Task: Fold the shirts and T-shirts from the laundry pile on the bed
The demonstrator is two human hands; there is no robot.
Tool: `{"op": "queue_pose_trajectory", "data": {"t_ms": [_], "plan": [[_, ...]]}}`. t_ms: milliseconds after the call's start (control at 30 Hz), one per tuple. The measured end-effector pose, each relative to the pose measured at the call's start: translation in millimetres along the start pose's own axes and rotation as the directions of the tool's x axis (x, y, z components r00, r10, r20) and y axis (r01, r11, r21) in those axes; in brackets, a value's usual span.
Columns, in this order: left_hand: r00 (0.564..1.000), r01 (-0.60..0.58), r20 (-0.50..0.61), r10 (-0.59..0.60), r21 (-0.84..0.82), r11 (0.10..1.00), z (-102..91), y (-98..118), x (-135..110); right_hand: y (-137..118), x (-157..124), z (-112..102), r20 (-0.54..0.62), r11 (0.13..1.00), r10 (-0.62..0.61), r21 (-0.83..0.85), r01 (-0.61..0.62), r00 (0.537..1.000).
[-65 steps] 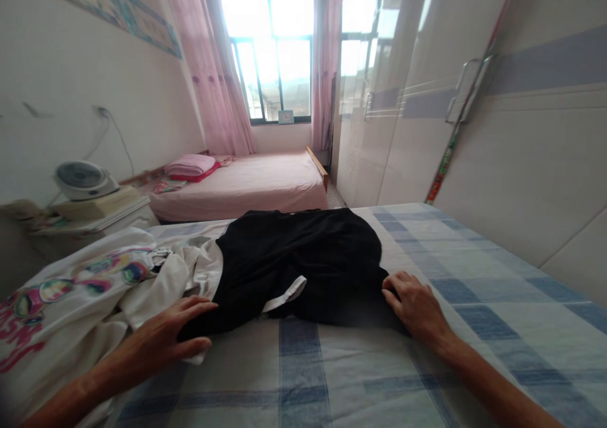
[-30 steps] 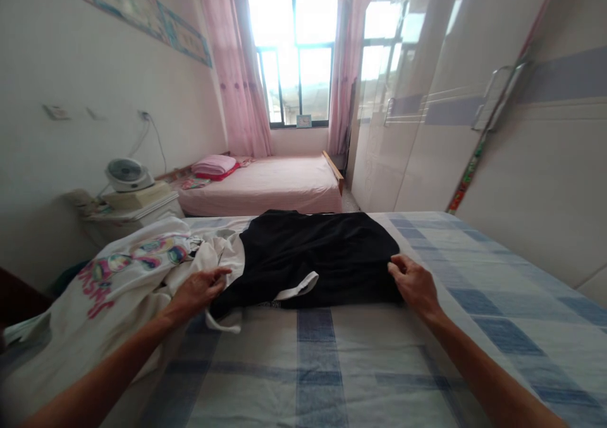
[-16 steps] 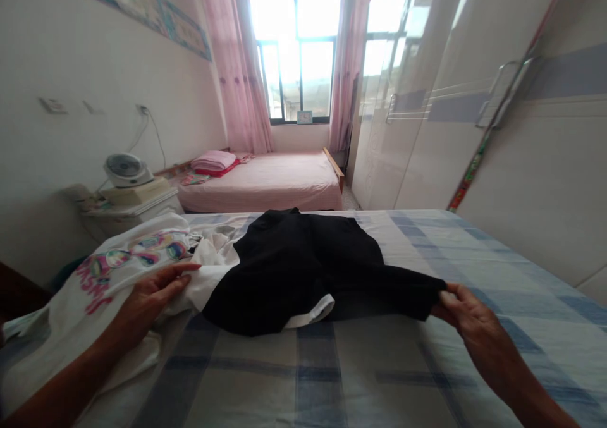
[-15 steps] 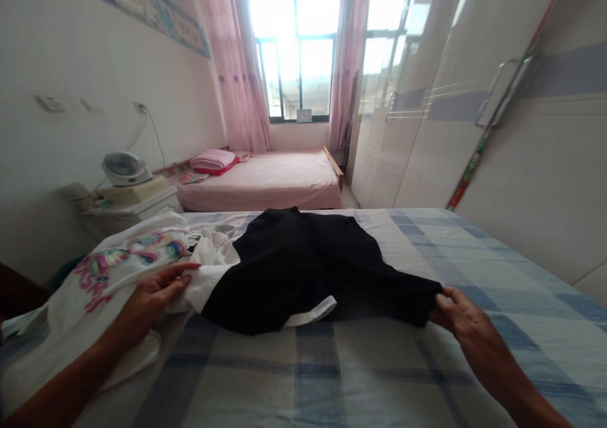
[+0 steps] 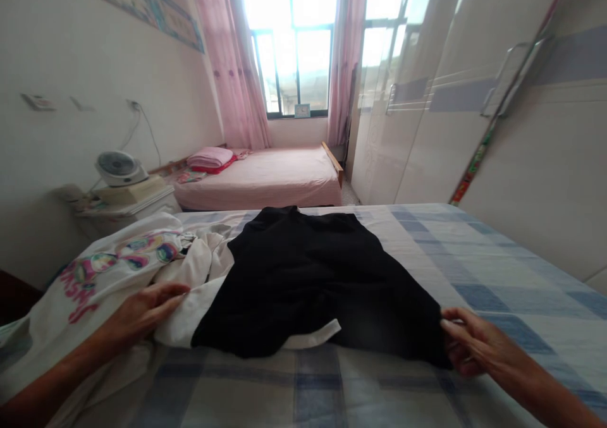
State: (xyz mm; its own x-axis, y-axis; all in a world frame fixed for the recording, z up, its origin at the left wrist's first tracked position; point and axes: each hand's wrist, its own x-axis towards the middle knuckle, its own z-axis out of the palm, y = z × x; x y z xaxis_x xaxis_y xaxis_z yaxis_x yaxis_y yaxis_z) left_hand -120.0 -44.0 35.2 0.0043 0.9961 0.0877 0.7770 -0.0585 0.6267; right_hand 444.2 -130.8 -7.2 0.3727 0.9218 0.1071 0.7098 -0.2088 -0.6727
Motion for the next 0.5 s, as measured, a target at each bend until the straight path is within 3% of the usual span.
{"op": "queue_pose_trajectory", "data": {"t_ms": [100,200,333,500], "plan": [[0.974,-0.178,-0.105,0.203,0.207,0.962,10.1,2.0,26.4,15.6,37.6,5.8,0.123,0.998,0.052,-0.044,-0.047,0.991],[0.95,-0.255,-0.101,0.294,0.289,0.923,21.2,11.9,78.3,-7.6,94.2,15.4,0.063,0.975,-0.073,-0.206,0.084,0.995],[0.958,-0.251,-0.025,0.287,0.416,0.874,42.5,17.3,143.5,-51.7,166.1,49.1,0.077,0.895,-0.182,-0.401,0.197,0.98],[0.993,-0.115,0.031,0.115,0.479,0.87,63.4,12.4,171.2,-77.8,205.4,102.3,0.111,0.876,-0.198,-0.425,0.227,0.974]]}}
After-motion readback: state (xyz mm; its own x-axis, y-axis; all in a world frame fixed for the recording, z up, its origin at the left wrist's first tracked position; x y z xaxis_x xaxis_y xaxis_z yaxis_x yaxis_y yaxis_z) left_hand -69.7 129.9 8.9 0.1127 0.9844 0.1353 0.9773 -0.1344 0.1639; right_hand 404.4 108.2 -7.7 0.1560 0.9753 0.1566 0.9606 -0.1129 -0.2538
